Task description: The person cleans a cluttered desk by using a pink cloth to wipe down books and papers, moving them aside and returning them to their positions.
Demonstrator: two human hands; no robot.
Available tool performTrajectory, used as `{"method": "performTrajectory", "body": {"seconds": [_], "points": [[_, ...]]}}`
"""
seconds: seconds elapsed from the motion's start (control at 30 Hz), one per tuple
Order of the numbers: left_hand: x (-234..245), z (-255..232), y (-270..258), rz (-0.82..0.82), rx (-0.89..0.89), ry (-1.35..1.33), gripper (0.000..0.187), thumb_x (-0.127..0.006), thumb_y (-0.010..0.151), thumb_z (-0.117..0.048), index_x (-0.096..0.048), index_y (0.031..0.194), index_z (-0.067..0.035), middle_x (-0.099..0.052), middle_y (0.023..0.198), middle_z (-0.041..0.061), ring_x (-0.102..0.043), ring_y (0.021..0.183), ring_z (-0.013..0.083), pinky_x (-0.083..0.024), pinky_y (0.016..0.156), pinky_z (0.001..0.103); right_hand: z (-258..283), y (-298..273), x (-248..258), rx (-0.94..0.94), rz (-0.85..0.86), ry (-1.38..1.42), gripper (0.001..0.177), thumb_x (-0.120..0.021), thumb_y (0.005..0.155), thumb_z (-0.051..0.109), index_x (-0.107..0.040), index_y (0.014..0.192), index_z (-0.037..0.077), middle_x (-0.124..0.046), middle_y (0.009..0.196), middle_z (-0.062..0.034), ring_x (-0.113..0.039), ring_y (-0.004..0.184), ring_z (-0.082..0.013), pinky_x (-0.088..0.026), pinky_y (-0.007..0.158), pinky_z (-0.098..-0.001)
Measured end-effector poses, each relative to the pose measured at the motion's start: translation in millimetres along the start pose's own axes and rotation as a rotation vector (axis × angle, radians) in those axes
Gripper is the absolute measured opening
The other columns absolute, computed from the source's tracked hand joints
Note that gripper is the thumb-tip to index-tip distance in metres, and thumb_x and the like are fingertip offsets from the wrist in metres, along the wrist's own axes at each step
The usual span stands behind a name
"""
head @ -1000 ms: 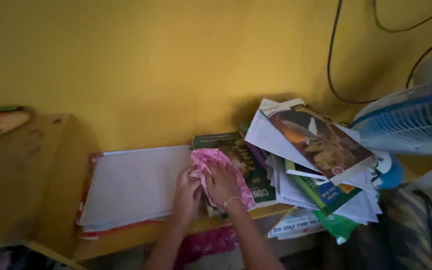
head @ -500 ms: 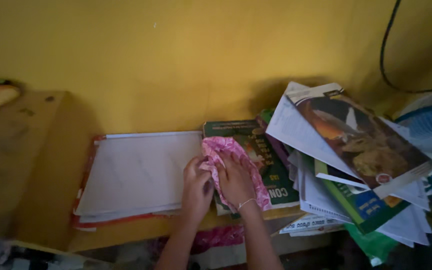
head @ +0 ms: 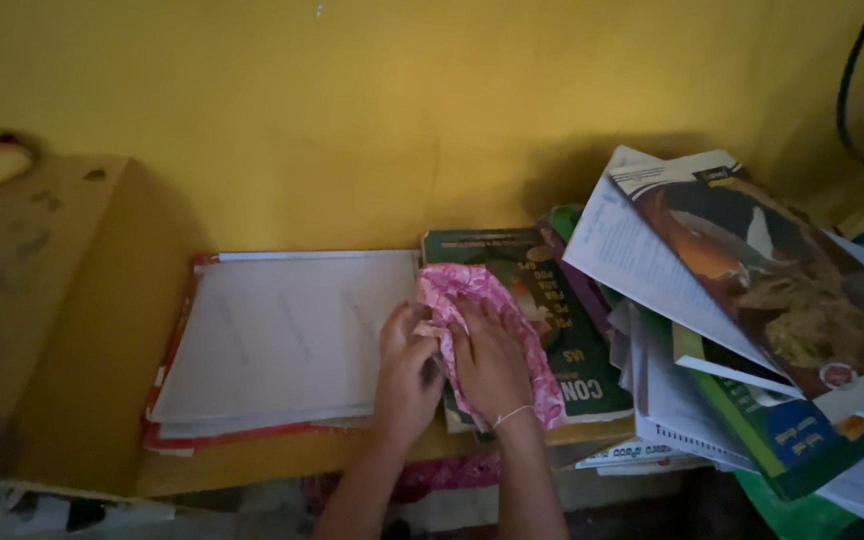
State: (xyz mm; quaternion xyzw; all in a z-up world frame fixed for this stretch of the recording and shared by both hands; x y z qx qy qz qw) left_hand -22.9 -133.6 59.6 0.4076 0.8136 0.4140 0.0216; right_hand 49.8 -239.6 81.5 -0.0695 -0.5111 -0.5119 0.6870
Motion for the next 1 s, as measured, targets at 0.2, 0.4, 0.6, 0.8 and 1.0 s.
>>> {"method": "performTrajectory", "body": {"seconds": [0.2,0.4,0.6,0.8,1.0], "points": [[7,-11,0,0.006,-0.036,0.034,0.035,-0.077,0.07,0.005,-0.064,0.102,-0.001,-0.054,0.139,0.022,-0.045,0.137,0.048,-0.039,0.114,0.051,-7,-3,-8,0.032,0.036,-0.063,0.041,-0.049,0.099,0.024,-0.061,0.136,0.009,-0.062,0.134,-0.0248,-0.053,0.13,-0.0442,-0.03,0.117,-0.0544],[22,-34,1,0.04,-0.126,0.099,0.033,-0.08,0.07,0.0,-0.068,0.1,-0.005,-0.054,0.141,0.021,-0.045,0.135,0.0484,-0.035,0.117,0.056,-30,-4,-10,-0.003,0.055,-0.156,0.042,-0.051,0.097,0.027,-0.061,0.133,0.008,-0.063,0.131,-0.0246,-0.056,0.122,-0.0459,-0.039,0.108,-0.0547],[19,-44,8,0.048,-0.166,0.234,0.023,-0.081,0.066,-0.002,-0.066,0.084,-0.007,-0.056,0.138,0.022,-0.047,0.133,0.0465,-0.04,0.112,0.054,-93,2,17,-0.128,-0.053,-0.222,0.042,-0.053,0.098,0.025,-0.059,0.137,0.012,-0.063,0.129,-0.0256,-0.059,0.116,-0.0461,-0.044,0.101,-0.0541],[8,-31,-7,0.092,-0.16,0.321,0.019,-0.074,0.074,-0.003,-0.071,0.091,-0.011,-0.059,0.127,0.019,-0.055,0.121,0.0407,-0.049,0.101,0.047,-120,2,11,-0.392,-0.008,-0.068,0.039,-0.055,0.101,0.025,-0.06,0.139,0.02,-0.069,0.113,-0.0273,-0.066,0.102,-0.0463,-0.051,0.089,-0.0538],[-18,-24,-18,0.127,-0.356,0.381,0.019,-0.065,0.086,-0.009,-0.069,0.105,-0.008,-0.061,0.117,0.013,-0.059,0.114,0.0336,-0.053,0.091,0.043,-5,-24,12,0.28,-0.169,0.015,0.043,-0.062,0.087,0.015,-0.07,0.129,0.012,-0.07,0.111,-0.028,-0.065,0.103,-0.048,-0.051,0.088,-0.0514]]}}
Point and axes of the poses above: each hand's wrist, its own y-axis towards the middle knuckle, its own x-axis out of the back of the hand, z = x × y, the point moved 9 cm from there along y, towards the middle knuckle
